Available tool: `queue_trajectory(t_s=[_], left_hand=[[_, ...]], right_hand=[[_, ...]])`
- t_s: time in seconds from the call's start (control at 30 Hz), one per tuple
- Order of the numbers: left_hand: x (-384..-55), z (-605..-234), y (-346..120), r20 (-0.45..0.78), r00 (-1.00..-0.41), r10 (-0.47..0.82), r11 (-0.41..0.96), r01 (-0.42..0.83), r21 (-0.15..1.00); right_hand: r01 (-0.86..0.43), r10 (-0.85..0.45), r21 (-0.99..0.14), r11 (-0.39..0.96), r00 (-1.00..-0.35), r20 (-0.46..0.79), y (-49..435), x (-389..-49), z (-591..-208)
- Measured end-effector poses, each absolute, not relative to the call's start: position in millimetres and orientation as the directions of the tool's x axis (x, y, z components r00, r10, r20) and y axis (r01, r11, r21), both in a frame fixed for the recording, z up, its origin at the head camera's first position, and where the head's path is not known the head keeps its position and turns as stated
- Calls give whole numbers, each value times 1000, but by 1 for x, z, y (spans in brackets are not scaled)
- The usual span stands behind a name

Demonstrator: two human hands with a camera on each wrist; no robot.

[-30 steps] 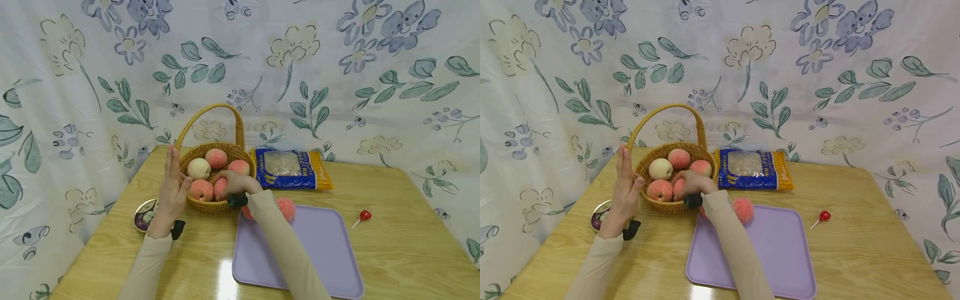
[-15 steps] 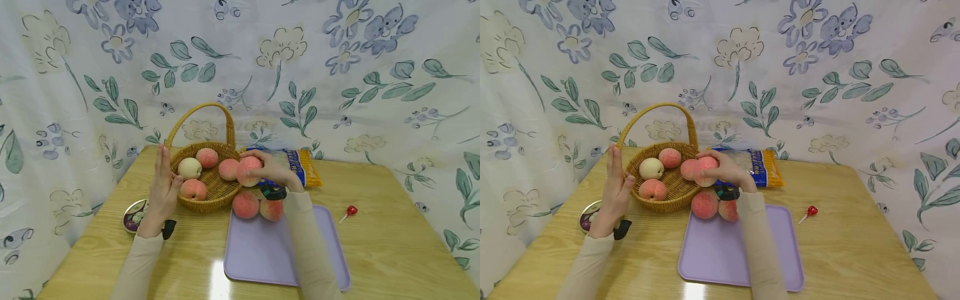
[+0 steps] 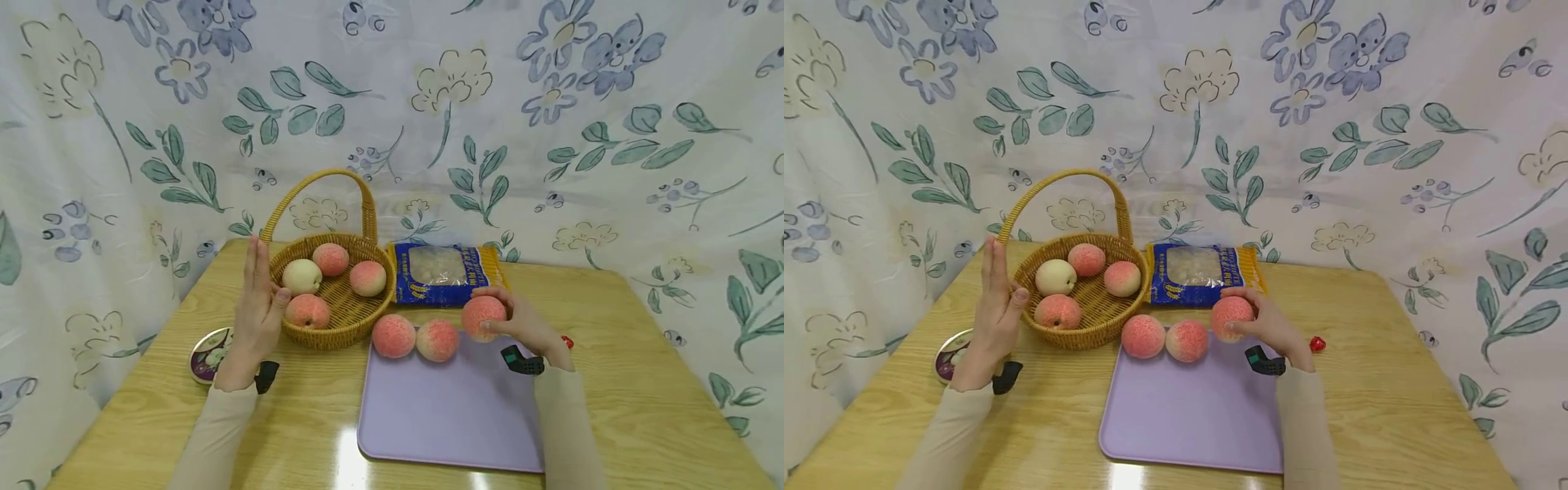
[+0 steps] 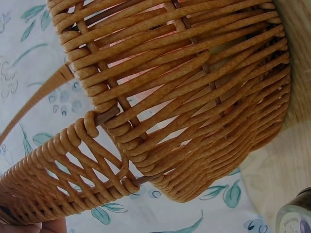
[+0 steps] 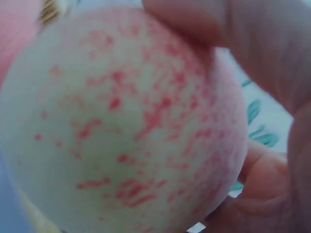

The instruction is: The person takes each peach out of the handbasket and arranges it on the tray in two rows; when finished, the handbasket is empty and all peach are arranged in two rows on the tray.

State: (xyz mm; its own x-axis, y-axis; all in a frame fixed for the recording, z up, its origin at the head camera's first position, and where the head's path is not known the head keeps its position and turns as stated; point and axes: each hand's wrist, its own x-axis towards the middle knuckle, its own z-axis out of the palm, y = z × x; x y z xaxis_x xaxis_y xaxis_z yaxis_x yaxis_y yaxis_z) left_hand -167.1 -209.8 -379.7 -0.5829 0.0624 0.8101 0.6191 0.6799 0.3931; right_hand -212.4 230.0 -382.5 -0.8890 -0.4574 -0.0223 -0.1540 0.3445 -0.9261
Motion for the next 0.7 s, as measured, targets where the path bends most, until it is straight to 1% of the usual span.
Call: queue_trajectory(t_s=[0.2,0.33,0.4,0.47,0.57,0.63,0.7], left_hand=[[-166,-380,-207,792,-608,60,673,610,418],[-166,-377,-208,804,-591,67,676,620,399],[-166,-377,-206,809,-583,70,674,626,393],[-166,-377,-206,812,-579,72,674,628,388],[-166,-377,-206,809,-584,71,677,624,391],[-166,-378,-206,805,-589,70,679,620,394],[-165,-378,-207,803,-592,68,680,616,397]], right_hand=[[-171,-467,-915,365,-884,-21,242,-206,-409],[-255,-533,-907,334,-845,42,241,-208,-421],[-288,-545,-892,348,-837,58,240,-208,-425],[-296,-541,-864,406,-840,34,237,-207,-426],[-253,-523,-831,495,-851,-53,232,-204,-426],[-225,-517,-821,524,-850,-97,229,-203,-425],[-209,-519,-834,511,-848,-106,227,-204,-426]])
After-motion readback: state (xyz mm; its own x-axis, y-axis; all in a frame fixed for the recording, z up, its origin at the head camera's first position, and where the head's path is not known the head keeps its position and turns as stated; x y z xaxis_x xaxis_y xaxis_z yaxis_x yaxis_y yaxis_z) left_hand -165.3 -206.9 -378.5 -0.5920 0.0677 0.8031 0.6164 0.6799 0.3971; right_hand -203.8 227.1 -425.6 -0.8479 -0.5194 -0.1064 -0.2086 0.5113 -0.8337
